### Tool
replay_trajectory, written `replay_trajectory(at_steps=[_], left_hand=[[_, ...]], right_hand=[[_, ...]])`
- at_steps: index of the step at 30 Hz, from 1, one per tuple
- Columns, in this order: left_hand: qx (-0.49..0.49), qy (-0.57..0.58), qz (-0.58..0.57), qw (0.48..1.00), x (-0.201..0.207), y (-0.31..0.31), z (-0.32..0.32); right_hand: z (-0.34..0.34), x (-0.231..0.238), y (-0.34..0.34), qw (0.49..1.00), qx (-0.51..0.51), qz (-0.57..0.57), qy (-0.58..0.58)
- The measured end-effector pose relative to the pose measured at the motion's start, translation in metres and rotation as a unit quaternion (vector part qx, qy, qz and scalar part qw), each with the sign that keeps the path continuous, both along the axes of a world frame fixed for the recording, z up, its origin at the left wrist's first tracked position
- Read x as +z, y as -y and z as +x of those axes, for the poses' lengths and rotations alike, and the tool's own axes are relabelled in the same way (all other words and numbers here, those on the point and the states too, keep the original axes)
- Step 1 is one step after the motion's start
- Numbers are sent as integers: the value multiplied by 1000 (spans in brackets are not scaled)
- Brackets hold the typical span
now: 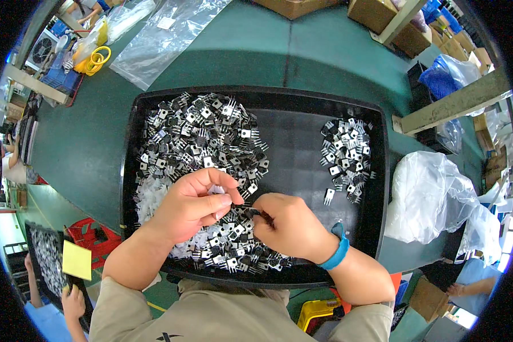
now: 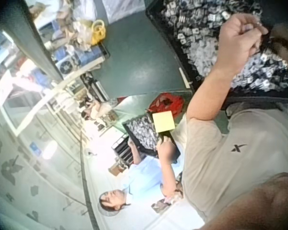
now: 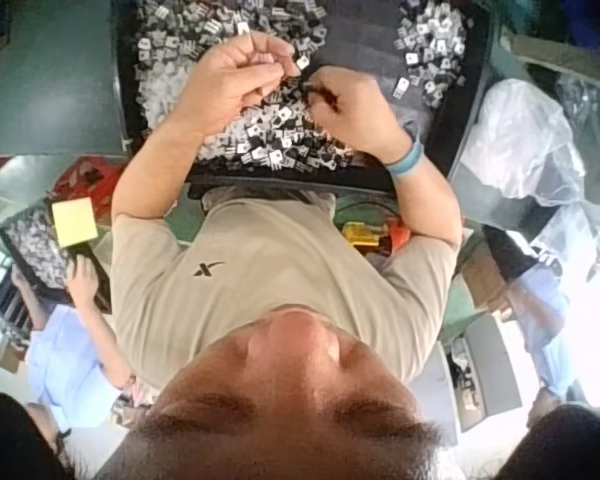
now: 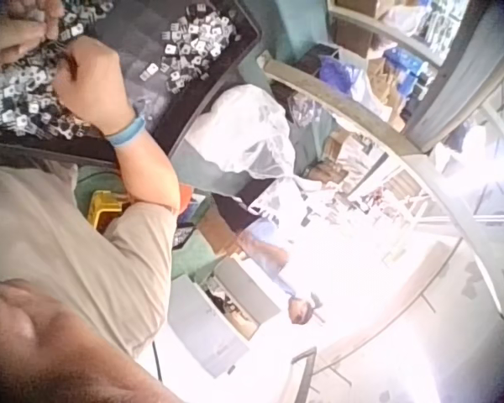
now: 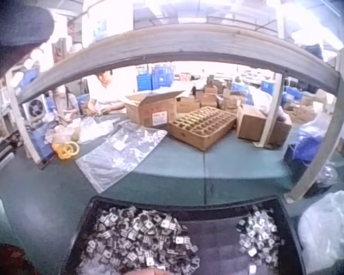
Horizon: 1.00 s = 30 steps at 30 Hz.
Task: The person sits at a workstation and repeatedly picks up small black electronic components and white plastic clips from a black tray. They insert the clips into the components by hand and place the assembled units into a separate pile on the right side of the tray. The process is repetitive and involves fine motor manipulation of small parts.
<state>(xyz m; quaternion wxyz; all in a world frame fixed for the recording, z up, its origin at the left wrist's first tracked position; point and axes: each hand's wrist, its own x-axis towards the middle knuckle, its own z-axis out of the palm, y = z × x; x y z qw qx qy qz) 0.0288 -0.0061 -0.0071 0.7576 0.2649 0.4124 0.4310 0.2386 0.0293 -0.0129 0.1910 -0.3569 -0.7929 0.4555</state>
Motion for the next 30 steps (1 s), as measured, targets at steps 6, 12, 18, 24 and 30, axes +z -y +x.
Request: replay_trajectory(at_steps=[6, 12, 18, 24, 30], left_hand=[[-1, 11, -15, 1000, 2, 0, 1], [11, 52, -20, 998, 0, -1, 2], [28, 26, 16, 999, -4, 1, 2], [36, -49, 60, 996, -1, 1, 7], [21, -16, 23, 999, -2, 2, 3]], right_hand=[[-1, 10, 3, 974, -125, -163, -97], [6, 1, 5, 971, -126, -121, -166], [2, 16, 5, 985, 32, -138, -101], [4, 14, 9, 972, 13, -188, -139], [5, 11, 14, 966, -61, -178, -179]])
